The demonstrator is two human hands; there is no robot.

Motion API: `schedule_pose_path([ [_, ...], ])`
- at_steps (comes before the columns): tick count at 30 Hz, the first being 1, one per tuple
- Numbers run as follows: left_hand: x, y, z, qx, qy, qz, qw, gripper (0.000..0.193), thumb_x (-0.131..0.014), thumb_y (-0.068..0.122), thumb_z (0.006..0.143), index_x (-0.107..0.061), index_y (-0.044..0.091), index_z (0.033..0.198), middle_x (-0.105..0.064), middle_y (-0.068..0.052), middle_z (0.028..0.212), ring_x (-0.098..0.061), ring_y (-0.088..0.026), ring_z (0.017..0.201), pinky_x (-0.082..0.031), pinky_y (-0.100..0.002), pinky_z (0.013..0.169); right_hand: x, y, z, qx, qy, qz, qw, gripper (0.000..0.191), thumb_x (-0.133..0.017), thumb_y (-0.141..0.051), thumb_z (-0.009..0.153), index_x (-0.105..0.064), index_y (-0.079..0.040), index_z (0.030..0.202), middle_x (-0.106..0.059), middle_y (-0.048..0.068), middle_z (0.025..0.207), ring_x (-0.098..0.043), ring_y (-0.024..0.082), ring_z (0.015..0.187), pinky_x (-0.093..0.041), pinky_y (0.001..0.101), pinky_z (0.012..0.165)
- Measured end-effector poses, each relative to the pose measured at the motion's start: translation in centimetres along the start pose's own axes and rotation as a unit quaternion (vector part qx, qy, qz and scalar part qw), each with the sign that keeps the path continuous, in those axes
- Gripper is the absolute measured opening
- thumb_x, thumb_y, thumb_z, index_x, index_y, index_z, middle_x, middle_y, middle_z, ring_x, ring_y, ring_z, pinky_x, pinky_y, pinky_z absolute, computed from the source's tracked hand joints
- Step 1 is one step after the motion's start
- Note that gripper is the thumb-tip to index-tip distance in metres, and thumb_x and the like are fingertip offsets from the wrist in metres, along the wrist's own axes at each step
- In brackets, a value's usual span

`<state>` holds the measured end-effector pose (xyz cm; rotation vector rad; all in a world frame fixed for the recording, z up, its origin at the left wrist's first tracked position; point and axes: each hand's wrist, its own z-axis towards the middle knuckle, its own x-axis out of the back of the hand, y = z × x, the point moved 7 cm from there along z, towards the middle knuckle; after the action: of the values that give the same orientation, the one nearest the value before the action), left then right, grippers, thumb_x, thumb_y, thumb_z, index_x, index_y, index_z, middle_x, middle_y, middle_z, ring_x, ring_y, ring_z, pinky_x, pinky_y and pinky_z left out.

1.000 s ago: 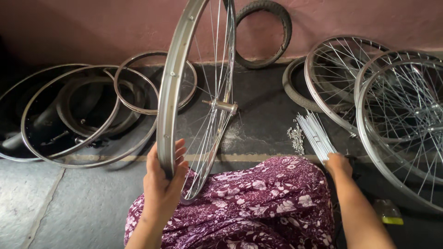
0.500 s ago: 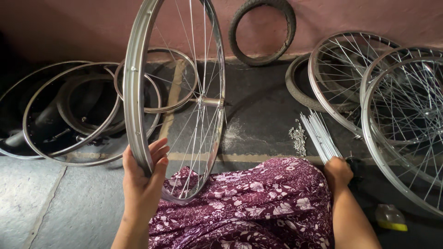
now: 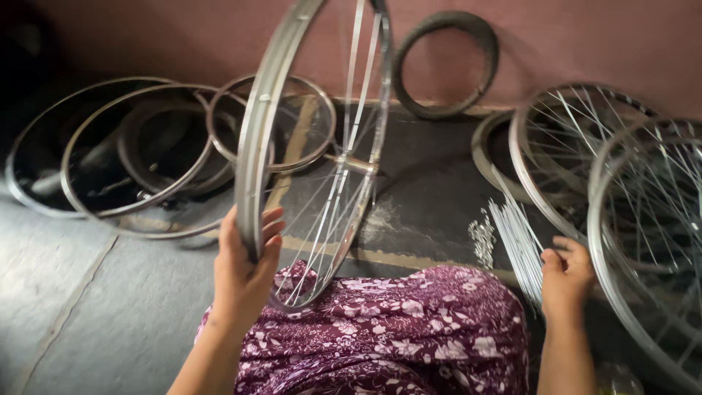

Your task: The person sits on the floor and laces a bicycle wheel by inserting spokes through the hub and rim, then securing each spoke with a nipple. The person repeats this process for multiple spokes, rotating the wheel as needed to reach different holes.

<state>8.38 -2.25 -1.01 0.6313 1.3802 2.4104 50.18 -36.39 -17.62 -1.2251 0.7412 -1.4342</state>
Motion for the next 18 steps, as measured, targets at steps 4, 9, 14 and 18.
schedule_pose_path([
  [4,0.0,-0.4,0.8,0.028,0.022,0.025,0.999,0.057,-0.056,-0.004,0.097,-0.033,0.007,0.148,-0.066,-0.016,0.132,-0.072,-0.021,0.113,-0.058,-0.03,0.09,-5.9,-4.8,3.2,-0.064,-0.165,0.44,0.88,0.009,-0.055,0.006,0.104,-0.06,0.011,0.11,-0.06,0.01,0.091,-0.055,0.016,0.084,-0.046,0.0281,0.078],
  [9,0.8,-0.2,1.4,0.008,0.047,0.041,0.998,0.054,-0.056,-0.003,0.097,-0.037,0.007,0.145,-0.067,-0.016,0.13,-0.074,-0.02,0.106,-0.06,-0.028,0.088,-11.8,-12.1,3.8,-0.057,-0.259,0.557,0.787,0.03,-0.053,-0.001,0.095,-0.063,0.01,0.122,-0.065,0.015,0.106,-0.063,0.021,0.093,-0.055,0.0326,0.089],
  [14,2.9,-1.7,1.9,0.051,0.07,0.075,0.993,0.049,-0.056,-0.005,0.097,-0.038,0.007,0.141,-0.067,-0.016,0.127,-0.075,-0.021,0.1,-0.06,-0.032,0.086,-16.2,-13.1,-0.1,0.023,-0.272,0.588,0.762,0.03,-0.065,-0.012,0.1,-0.064,0.008,0.122,-0.066,0.019,0.108,-0.066,0.026,0.097,-0.057,0.0371,0.092],
  [18,5.1,-3.1,3.1,0.055,0.067,0.041,0.995,0.056,-0.046,-0.009,0.096,-0.03,0.011,0.146,-0.063,-0.018,0.131,-0.074,-0.024,0.099,-0.064,-0.035,0.085,-16.9,-10.0,-0.2,0.082,-0.149,0.472,0.865,0.023,-0.068,-0.017,0.106,-0.062,0.004,0.114,-0.066,0.016,0.103,-0.066,0.024,0.089,-0.058,0.0373,0.086],
])
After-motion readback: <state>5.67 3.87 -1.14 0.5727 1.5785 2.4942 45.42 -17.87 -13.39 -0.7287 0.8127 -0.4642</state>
